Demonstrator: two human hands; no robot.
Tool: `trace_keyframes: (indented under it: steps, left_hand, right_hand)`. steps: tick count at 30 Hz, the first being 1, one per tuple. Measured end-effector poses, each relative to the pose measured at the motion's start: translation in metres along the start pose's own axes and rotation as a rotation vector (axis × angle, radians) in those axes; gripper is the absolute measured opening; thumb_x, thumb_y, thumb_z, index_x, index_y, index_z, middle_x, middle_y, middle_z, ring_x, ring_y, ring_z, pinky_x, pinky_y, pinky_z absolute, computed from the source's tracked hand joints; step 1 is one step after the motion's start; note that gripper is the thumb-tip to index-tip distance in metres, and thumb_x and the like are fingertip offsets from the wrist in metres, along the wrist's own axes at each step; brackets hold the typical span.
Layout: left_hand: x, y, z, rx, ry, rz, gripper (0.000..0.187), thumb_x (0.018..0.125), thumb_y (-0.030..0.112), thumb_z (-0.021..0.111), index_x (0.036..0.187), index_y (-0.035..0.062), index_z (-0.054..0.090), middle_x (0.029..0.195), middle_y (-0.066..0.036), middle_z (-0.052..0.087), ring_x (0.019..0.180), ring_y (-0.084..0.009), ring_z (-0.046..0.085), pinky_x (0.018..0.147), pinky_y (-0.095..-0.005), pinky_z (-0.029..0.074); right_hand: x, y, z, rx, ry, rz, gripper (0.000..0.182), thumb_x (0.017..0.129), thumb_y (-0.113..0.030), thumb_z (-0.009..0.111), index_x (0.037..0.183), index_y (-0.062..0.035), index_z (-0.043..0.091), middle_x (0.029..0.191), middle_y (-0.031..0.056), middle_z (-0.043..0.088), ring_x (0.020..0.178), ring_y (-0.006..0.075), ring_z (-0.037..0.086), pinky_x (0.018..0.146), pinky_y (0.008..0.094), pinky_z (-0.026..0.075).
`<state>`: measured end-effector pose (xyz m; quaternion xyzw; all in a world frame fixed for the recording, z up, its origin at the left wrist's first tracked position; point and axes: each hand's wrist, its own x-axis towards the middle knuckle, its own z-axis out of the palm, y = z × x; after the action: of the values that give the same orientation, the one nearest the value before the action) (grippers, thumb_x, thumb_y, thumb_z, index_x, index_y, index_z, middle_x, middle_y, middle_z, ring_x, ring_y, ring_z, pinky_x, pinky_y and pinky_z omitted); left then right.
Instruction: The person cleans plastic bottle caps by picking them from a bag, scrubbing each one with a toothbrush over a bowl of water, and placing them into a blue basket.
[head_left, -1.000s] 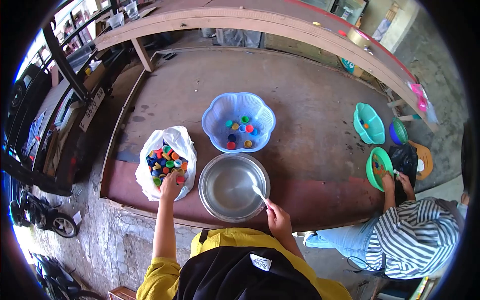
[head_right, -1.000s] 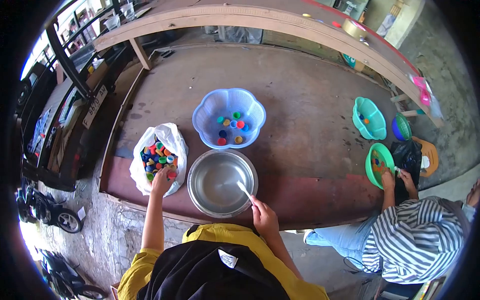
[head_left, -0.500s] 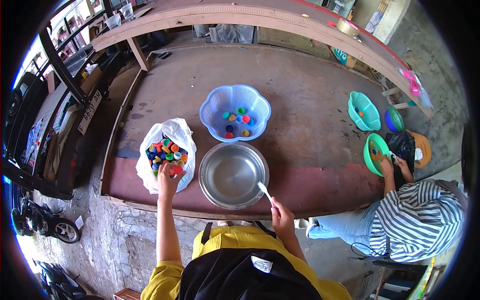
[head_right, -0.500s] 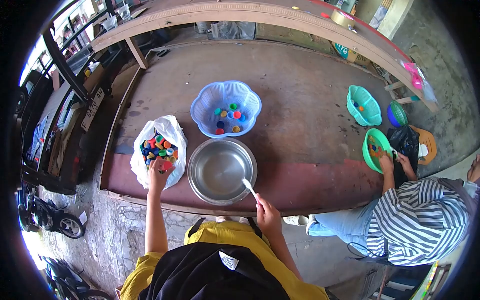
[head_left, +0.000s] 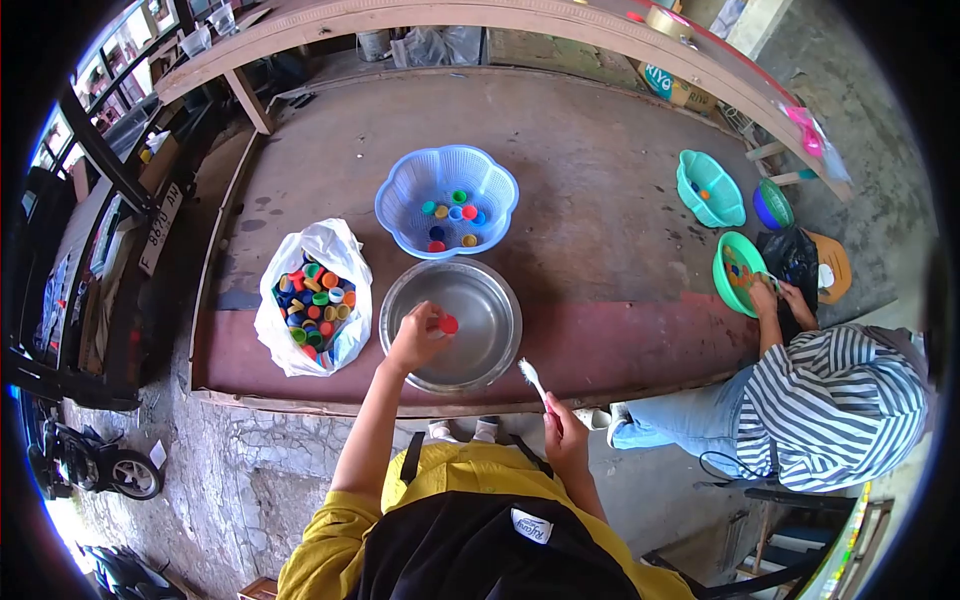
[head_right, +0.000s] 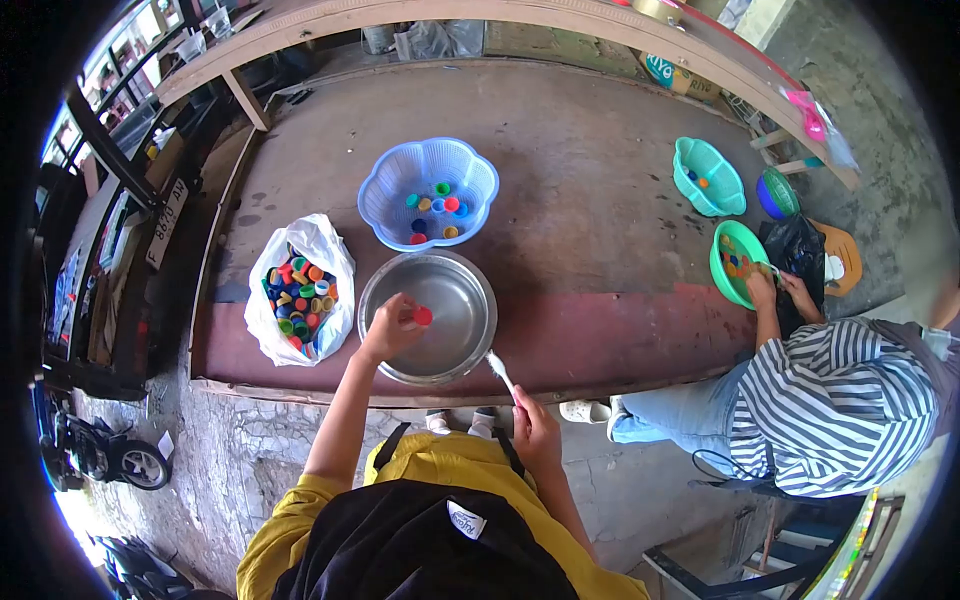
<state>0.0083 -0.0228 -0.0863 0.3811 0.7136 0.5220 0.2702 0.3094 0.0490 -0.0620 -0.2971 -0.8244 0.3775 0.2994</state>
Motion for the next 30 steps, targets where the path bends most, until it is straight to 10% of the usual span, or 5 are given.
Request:
trace_keyframes:
  steps: [30]
  left_hand:
    - [0.025, -0.024, 0.026, 0.162, -0.085, 0.022, 0.035, 0.061, 0.004, 0.074, 0.088, -0.0012, 0.051, 0.090, -0.015, 0.056, 0.080, -0.0270, 0.062, 0.072, -0.0350, 0.052]
  right_hand:
    - [-0.007, -0.004, -0.009, 0.000, 0.006, 0.028, 0.030, 0.088, -0.005, 0.054, 0.117, 0.0002, 0.056, 0.099, 0.0193, 0.064, 0.087, 0.0301, 0.064, 0.074, 0.0337, 0.050]
